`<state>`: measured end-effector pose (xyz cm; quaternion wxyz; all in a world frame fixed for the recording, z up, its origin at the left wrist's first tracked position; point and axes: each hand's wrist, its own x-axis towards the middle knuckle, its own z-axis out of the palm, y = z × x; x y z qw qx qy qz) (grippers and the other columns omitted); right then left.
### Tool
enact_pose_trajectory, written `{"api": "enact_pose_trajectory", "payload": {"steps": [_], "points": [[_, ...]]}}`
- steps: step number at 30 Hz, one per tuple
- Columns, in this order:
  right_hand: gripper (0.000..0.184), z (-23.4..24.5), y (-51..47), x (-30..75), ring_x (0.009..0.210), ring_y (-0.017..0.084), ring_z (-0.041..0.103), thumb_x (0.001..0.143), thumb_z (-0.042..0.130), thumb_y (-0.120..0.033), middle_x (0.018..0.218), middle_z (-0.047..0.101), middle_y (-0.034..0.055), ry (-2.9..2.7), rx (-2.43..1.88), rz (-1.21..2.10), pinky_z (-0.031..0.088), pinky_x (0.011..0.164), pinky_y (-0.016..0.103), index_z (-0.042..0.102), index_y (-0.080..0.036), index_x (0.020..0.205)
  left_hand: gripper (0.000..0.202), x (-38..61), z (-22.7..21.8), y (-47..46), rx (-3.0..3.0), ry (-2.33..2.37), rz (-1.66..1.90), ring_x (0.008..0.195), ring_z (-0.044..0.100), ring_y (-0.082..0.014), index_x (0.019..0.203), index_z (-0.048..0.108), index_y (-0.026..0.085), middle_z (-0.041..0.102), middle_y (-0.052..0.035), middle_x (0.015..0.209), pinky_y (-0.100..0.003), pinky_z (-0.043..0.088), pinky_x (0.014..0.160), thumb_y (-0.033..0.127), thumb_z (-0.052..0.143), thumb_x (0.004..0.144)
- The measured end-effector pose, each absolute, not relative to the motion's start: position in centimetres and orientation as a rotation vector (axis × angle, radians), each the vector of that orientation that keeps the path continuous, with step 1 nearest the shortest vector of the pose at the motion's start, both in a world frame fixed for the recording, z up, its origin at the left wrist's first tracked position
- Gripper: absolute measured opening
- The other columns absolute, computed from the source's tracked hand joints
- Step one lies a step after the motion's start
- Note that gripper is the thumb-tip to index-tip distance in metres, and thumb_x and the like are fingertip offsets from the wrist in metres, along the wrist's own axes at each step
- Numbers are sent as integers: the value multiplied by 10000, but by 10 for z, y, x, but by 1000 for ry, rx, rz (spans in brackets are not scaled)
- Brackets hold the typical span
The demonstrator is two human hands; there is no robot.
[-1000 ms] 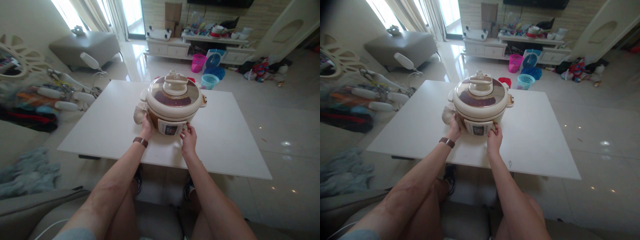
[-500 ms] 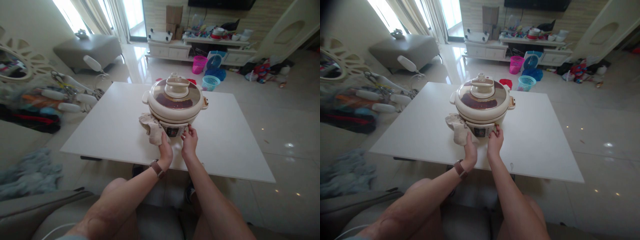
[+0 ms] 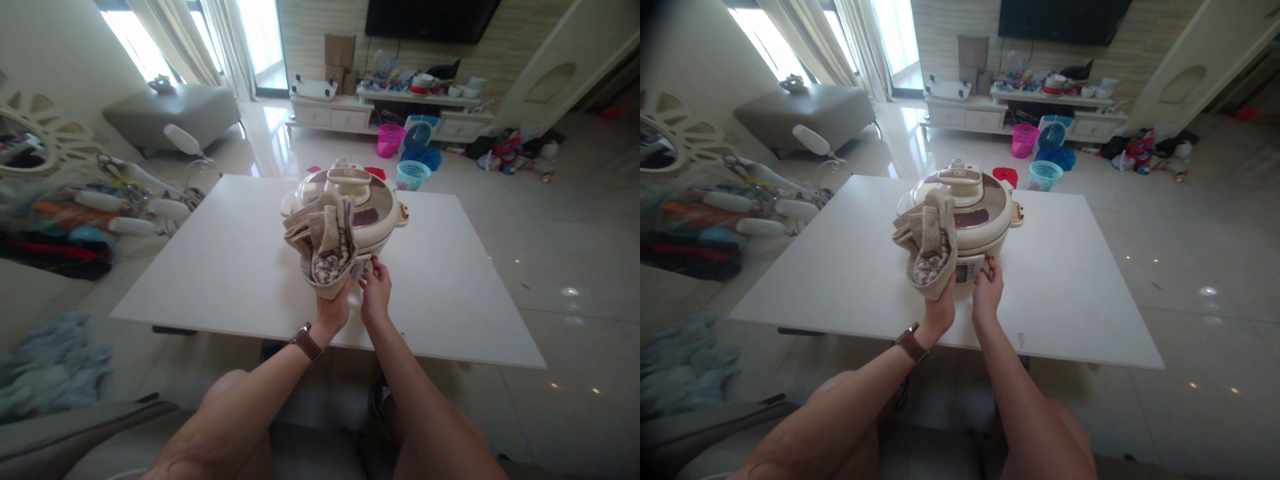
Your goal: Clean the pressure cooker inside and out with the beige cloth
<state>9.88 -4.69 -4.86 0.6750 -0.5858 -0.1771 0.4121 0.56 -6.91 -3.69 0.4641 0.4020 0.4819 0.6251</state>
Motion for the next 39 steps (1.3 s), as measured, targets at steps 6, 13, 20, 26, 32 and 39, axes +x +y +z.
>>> {"api": "enact_pose_trajectory", "payload": {"steps": [6, 13, 20, 26, 32, 39], "points": [[511, -42, -49, 104, 990, 182, 670, 634, 716, -342, 1240, 729, 36, -387, -1336, 961, 492, 724, 267, 670, -247, 1134, 372, 15, -17, -79, 700, 1010, 1552, 1495, 558, -322, 1060, 836, 233, 772, -59, 1356, -469, 378, 1319, 413, 903, 740], [459, -37, -68, 104, 990, 201, 715, 762, 708, -464, 1165, 774, 23, -203, -1296, 1029, 551, 772, 295, 657, -266, 1173, 367, -11, 17, -92, 444, 745, 1307, 1384, 649, -357, 1104, 810, 188, 811, -86, 1240, -522, 453, 1250, 308, 826, 758], [402, -20, -97, 113, 1103, 305, 750, 861, 589, -512, 1025, 827, 62, -106, -838, 1382, 603, 996, 491, 756, -227, 1089, 391, -39, 42, -83, 209, 434, 854, 1306, 697, -338, 1165, 767, 145, 825, -123, 1153, -499, 471, 1207, 395, 673, 879], [566, 9, -116, 133, 1322, 338, 675, 884, 608, -690, 1213, 817, 55, -160, -690, 1473, 500, 1166, 599, 757, -292, 1259, 443, -36, 38, -71, 210, 408, 836, 1208, 738, -354, 1150, 758, 127, 830, -138, 1079, -515, 489, 1166, 373, 671, 792], [770, 15, -124, 126, 1444, 347, 591, 790, 666, -860, 1277, 792, 92, -172, -575, 1584, 422, 1242, 627, 739, -288, 1301, 551, -38, 44, -75, 293, 443, 1013, 1186, 736, -391, 1171, 758, 132, 831, -126, 1041, -569, 506, 1139, 318, 705, 655], [635, 0, -135, 118, 1402, 346, 630, 756, 829, -601, 1244, 810, 81, -140, -560, 1660, 408, 1250, 647, 726, -285, 1298, 532, -42, 38, -77, 543, 608, 1101, 1160, 730, -381, 1110, 799, 139, 830, -94, 995, -533, 503, 1132, 254, 764, 592]]}}
